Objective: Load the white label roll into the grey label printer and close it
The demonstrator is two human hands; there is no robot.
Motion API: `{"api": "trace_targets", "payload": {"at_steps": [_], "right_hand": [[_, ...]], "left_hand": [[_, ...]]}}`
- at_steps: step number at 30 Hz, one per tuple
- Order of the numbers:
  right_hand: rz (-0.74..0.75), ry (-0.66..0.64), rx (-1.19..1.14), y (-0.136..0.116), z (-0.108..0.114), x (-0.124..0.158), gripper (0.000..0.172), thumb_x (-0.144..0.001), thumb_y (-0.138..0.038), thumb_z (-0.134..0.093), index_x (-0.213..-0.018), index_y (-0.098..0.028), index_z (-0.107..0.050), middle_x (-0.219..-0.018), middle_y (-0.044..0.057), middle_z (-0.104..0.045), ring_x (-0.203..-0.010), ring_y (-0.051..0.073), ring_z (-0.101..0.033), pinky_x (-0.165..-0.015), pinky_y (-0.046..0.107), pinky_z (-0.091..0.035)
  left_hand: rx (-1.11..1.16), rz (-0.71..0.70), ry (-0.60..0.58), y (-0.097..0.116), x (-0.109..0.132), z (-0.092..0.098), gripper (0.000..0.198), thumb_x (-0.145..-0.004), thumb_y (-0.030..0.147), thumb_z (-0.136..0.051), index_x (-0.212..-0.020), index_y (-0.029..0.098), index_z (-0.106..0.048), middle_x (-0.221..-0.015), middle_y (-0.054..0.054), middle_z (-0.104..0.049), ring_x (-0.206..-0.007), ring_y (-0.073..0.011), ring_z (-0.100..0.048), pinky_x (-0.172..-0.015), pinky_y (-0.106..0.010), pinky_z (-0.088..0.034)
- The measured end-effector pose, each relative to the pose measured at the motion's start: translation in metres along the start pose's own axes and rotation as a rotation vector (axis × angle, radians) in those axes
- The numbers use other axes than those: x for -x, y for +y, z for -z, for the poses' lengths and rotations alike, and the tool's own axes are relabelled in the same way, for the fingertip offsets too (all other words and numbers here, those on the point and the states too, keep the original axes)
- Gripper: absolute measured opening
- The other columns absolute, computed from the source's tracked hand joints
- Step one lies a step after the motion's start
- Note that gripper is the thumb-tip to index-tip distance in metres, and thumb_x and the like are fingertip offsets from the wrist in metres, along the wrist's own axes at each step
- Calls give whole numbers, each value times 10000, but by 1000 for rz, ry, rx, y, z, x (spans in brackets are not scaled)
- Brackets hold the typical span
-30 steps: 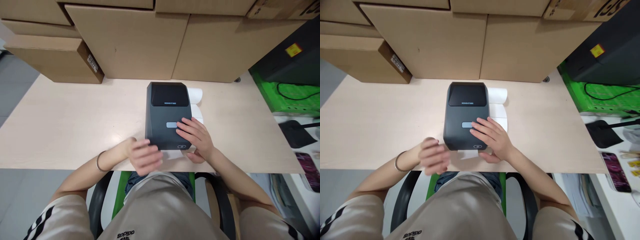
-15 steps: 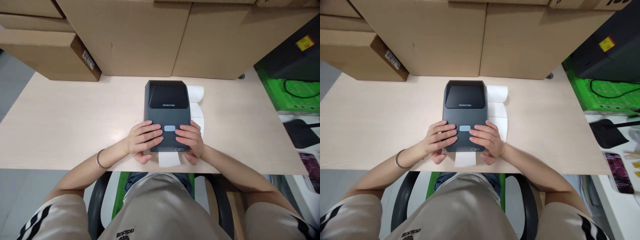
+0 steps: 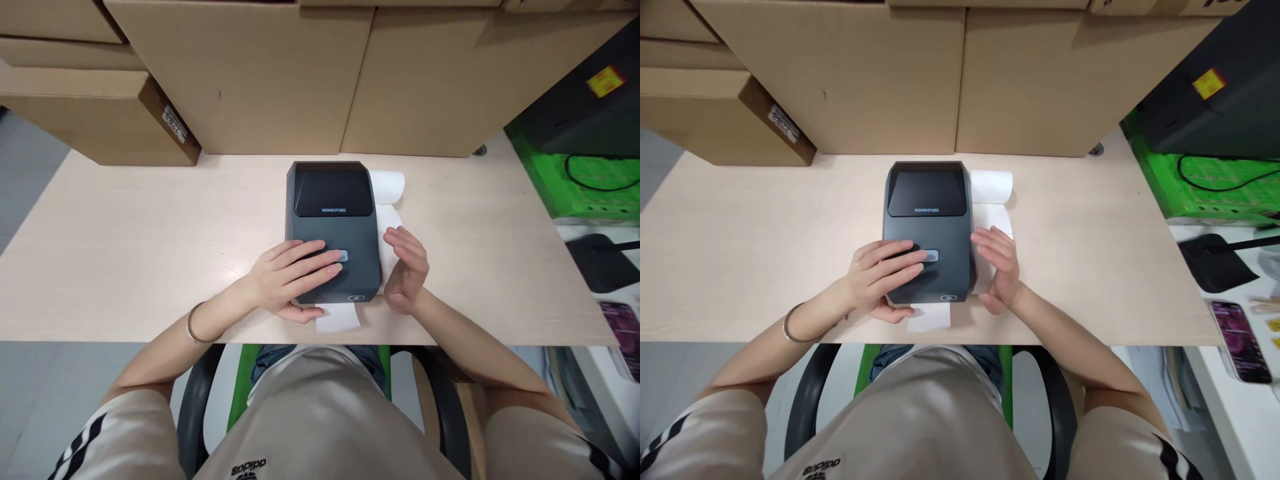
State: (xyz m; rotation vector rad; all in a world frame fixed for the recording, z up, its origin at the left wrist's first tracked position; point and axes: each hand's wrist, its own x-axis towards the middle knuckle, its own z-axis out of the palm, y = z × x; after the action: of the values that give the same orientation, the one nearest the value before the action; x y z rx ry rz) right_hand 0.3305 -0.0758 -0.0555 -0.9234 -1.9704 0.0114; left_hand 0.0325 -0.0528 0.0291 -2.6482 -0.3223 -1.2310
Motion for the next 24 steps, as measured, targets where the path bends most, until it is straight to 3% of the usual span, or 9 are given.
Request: {"api": "trace_targets", "payload": {"at_steps": [3,5,11,16,20,24], "right_hand": [[23,211,47,2,-3,-2,865,-932,-818,-203,-1664,-375,-335,-1380,120,-655,-1290,401,-674,-1058,706,-547],[37,255,-14,-1,-4,-5,834,-953,-800,-198,-1651,-376,-366,-1387,114,-658,-1304,402,-669,-1070,709,-549],[-67,230,-103,-4,-5,-7,857,-936,-829,-238,-1626,-349,-407,-1406,125,-649,-1364,435,-619,-1144,737,-486],[-93,214,-67,-4,-5,-11,890,-943,-834,-210,-1651,-317,-364,-1425,142,-620,-1373,430,-602,-1143,717,-485],[-10,262,-116,-5,-1,-20,764,-1003,-726,-266,-1636,-323,-412,-1446,114,-608,-1354,375,-623,-1116,640,-542],[-68,242,-165,1,-1,-17,796,-980,-783,-298,-1631,-339,-407,-1492,109,-563,-1383,390,-596,-1132,644,-527]], "left_hand": [[-22,39,-29,5,-11,3,619,-996,567,-527,-1461,165,-597,-1197,-55,-842,-1223,-234,-748,-931,-328,-603],[-28,65,-25,8,-16,4,639,-966,537,-564,-1484,163,-582,-1179,-43,-845,-1175,-234,-765,-959,-337,-604],[-38,82,-20,11,-21,2,660,-952,513,-572,-1519,173,-570,-1159,-25,-840,-1112,-223,-779,-1184,-386,-526],[10,65,-25,7,-3,2,681,-968,640,-596,-1506,222,-573,-1307,-56,-793,-1394,-262,-656,-1357,-462,-333],[13,57,100,-5,19,2,683,-889,666,-673,-1504,403,-536,-1592,-20,-598,-1497,-296,-571,-1326,-524,-377],[-77,134,343,-21,26,-2,664,-903,726,-513,-1533,554,-389,-1721,82,-367,-1537,-291,-520,-1287,-542,-434]]}}
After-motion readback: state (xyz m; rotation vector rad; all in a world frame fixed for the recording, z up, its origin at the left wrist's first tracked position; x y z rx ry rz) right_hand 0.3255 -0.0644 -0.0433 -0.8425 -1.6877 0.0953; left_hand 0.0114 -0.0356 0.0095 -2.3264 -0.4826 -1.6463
